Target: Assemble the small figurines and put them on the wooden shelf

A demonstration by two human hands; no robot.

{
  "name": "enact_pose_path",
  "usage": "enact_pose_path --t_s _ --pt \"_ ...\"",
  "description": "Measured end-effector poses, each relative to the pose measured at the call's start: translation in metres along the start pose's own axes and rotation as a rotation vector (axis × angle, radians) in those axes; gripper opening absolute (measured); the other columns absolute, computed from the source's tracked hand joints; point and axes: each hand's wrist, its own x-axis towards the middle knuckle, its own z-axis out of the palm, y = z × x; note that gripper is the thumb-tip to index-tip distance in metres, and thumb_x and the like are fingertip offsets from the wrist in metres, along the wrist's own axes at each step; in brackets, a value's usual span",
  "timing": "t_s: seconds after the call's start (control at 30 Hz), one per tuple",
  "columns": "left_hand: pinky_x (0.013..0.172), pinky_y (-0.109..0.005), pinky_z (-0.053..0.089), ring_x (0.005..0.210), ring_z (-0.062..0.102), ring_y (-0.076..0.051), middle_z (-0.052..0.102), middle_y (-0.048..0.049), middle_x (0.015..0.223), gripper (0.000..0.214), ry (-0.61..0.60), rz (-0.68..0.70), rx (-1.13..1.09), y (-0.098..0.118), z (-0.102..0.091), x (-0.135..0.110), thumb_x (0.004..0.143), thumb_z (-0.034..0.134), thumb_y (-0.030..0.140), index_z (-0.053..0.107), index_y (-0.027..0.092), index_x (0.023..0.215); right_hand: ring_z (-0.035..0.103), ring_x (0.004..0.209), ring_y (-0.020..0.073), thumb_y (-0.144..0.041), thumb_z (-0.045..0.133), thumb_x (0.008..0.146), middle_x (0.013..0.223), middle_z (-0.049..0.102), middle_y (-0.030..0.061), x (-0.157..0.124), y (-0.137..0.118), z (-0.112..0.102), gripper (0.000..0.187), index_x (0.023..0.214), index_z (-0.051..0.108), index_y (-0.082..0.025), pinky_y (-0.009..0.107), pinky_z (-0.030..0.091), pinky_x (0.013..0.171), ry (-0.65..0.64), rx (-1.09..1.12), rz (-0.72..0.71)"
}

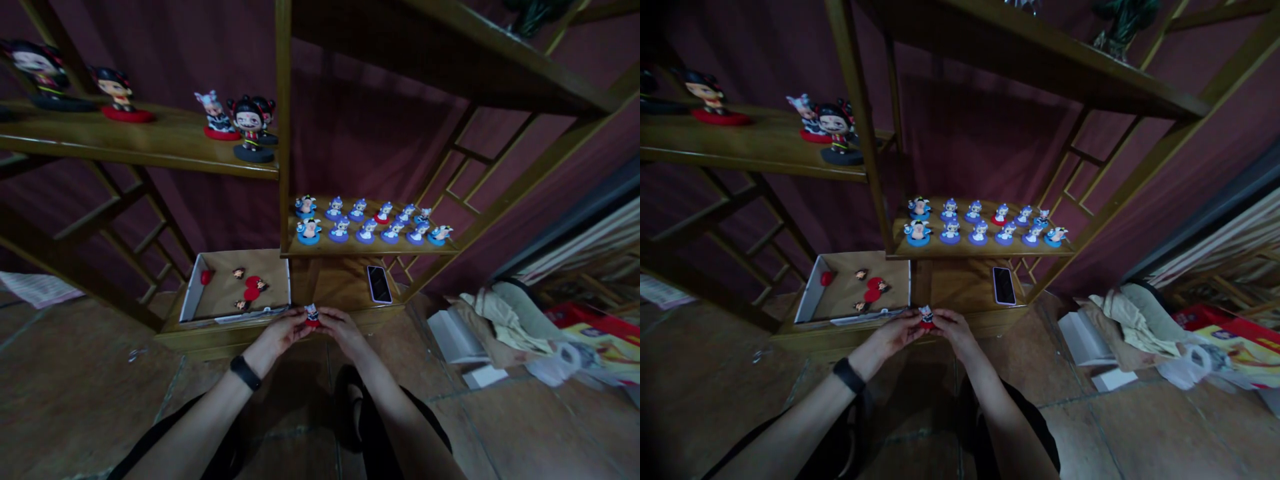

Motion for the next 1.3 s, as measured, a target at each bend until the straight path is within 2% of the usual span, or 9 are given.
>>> enact_pose_path --t_s 0.13,0.33,0.57,0.87,1.07,1.3 --pt "0.071 -0.024 0.053 0.07 0.064 -0.011 0.066 -0.0013 0.08 0.016 -0.004 0.037 -0.017 0.003 0.002 -0.003 0.07 0.066 0.01 0.061 0.017 0.083 0.065 0.081 0.0203 -0.039 0.074 0.057 0.089 0.07 0.0085 0.001 0.0 0.003 0.038 0.086 0.067 -0.016 0.037 0.05 0.075 -0.005 0.065 0.024" --pt "0.076 -0.027 0.053 0.077 0.065 -0.015 0.068 -0.0061 0.084 0.018 -0.045 0.028 -0.004 0.007 0.005 -0.011 0.068 0.066 0.006 0.065 0.014 0.084 0.065 0.084 0.0201 -0.036 0.074 0.059 0.089 0.07 0.0079 0.001 0.001 -0.002 0.034 0.086 0.067 -0.016 0.036 0.049 0.078 -0.03 0.111 0.051" --pt "0.072 -0.025 0.054 0.074 0.065 -0.016 0.069 -0.0072 0.081 0.021 -0.072 0.054 0.008 0.005 0.002 -0.009 0.063 0.069 0.001 0.065 0.011 0.081 0.064 0.082 0.018 -0.029 0.073 0.061 0.088 0.07 0.0059 -0.003 0.001 0.002 0.025 0.083 0.069 -0.018 0.034 0.048 0.079 -0.057 0.179 0.053" --pt "0.07 -0.027 0.054 0.069 0.066 -0.016 0.068 -0.0065 0.075 0.02 -0.009 0.021 -0.054 -0.002 0.0 -0.001 0.066 0.063 -0.003 0.064 0.011 0.08 0.063 0.075 0.0162 -0.021 0.077 0.055 0.078 0.07 0.0033 0.002 0.008 0.0 0.022 0.075 0.069 -0.018 0.033 0.046 0.08 0.045 0.206 0.067" --pt "0.071 -0.028 0.054 0.071 0.066 -0.016 0.068 -0.0091 0.078 0.016 -0.004 0.072 -0.07 -0.003 0.007 0.0 0.069 0.062 0.0 0.064 0.01 0.081 0.063 0.081 0.0176 -0.024 0.074 0.059 0.082 0.07 0.0039 0.008 0.01 -0.005 0.021 0.078 0.068 -0.019 0.034 0.045 0.08 0.003 0.246 0.075" --pt "0.072 -0.026 0.052 0.076 0.064 -0.015 0.068 -0.0094 0.088 0.024 -0.119 0.203 0.15 0.003 0.014 -0.015 0.065 0.072 0.013 0.065 0.011 0.087 0.062 0.085 0.0187 -0.026 0.071 0.063 0.086 0.069 0.0045 0.005 0.01 -0.007 0.017 0.079 0.068 -0.02 0.034 0.046 0.08 -0.071 0.282 0.032"
